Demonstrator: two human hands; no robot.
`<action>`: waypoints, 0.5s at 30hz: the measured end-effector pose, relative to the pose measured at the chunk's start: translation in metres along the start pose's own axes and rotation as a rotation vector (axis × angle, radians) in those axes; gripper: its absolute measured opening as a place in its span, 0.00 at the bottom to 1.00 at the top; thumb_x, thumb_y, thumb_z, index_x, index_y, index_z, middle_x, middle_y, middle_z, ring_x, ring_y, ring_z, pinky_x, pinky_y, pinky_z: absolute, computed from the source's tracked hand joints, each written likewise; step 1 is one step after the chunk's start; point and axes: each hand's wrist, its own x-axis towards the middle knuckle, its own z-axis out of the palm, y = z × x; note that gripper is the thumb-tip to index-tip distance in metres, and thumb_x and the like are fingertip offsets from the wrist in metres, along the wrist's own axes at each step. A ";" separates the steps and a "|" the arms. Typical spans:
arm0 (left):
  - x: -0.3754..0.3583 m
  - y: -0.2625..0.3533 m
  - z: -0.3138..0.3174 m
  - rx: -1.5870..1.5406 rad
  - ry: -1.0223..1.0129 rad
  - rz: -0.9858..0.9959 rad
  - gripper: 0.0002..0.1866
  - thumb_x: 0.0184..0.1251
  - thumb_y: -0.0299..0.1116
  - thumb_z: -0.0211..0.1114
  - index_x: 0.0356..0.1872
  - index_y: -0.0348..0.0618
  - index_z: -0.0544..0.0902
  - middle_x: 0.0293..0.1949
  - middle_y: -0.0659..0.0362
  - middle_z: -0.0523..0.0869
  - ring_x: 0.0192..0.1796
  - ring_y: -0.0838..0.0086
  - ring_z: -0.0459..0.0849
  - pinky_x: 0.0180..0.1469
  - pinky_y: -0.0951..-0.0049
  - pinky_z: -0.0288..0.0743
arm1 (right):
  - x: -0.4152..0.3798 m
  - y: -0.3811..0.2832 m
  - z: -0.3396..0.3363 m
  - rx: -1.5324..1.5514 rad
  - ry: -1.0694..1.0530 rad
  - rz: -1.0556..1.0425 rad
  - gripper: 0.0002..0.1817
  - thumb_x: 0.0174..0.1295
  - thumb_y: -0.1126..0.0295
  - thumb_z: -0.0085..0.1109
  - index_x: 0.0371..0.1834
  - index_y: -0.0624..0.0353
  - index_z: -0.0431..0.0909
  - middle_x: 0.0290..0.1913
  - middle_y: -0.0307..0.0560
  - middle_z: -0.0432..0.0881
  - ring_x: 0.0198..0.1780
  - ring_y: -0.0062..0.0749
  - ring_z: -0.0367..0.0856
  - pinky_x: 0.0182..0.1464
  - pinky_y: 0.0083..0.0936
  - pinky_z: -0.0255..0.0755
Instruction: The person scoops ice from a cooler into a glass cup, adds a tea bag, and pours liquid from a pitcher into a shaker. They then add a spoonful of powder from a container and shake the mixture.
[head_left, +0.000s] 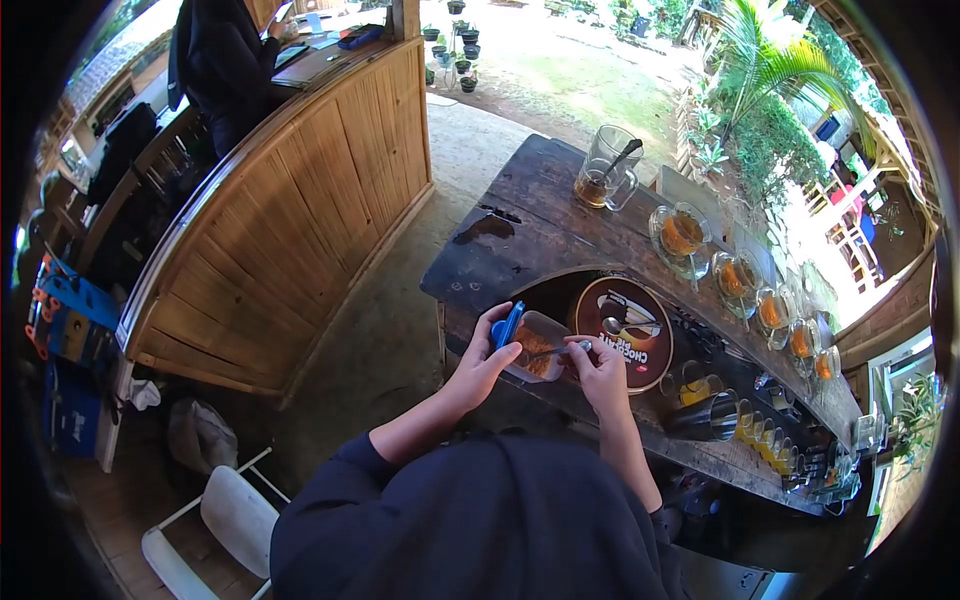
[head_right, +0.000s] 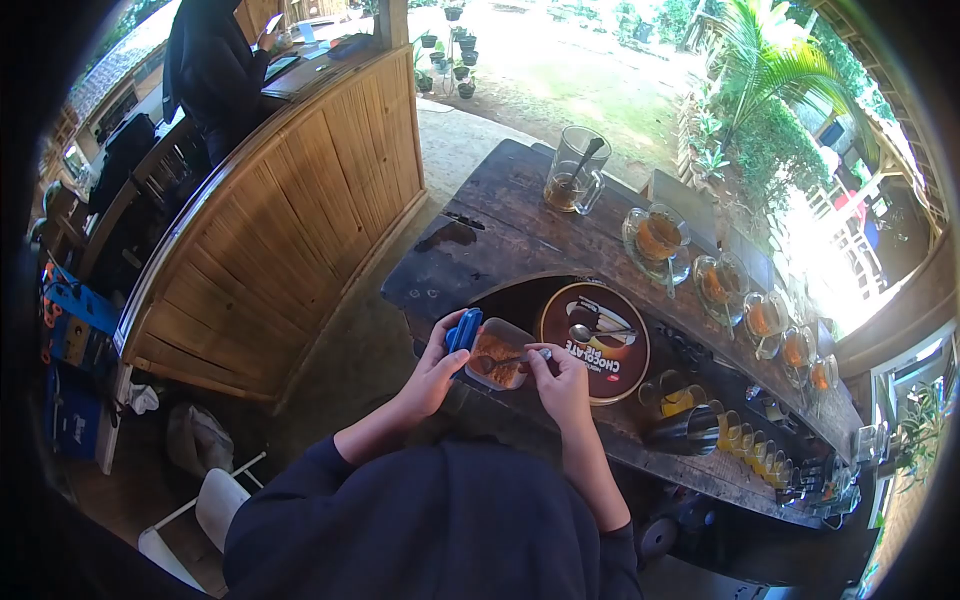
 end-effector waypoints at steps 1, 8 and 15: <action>0.000 0.000 0.000 -0.013 -0.004 -0.004 0.32 0.64 0.34 0.55 0.67 0.43 0.54 0.60 0.53 0.68 0.64 0.71 0.64 0.66 0.71 0.54 | 0.000 0.001 -0.001 0.001 0.003 0.000 0.09 0.65 0.72 0.51 0.43 0.65 0.79 0.32 0.43 0.83 0.32 0.20 0.81 0.33 0.14 0.74; -0.002 -0.003 -0.002 -0.042 -0.024 0.020 0.30 0.67 0.32 0.55 0.67 0.46 0.54 0.58 0.54 0.68 0.63 0.73 0.65 0.64 0.71 0.56 | -0.004 0.004 -0.010 0.109 0.091 0.040 0.09 0.65 0.73 0.52 0.41 0.66 0.79 0.30 0.43 0.83 0.32 0.21 0.83 0.31 0.14 0.75; -0.004 -0.003 -0.002 -0.051 -0.021 0.001 0.30 0.66 0.33 0.55 0.67 0.46 0.54 0.58 0.54 0.68 0.63 0.73 0.64 0.65 0.71 0.55 | -0.009 0.004 -0.008 0.169 0.157 0.046 0.09 0.64 0.73 0.53 0.41 0.66 0.79 0.30 0.43 0.83 0.31 0.21 0.83 0.29 0.13 0.74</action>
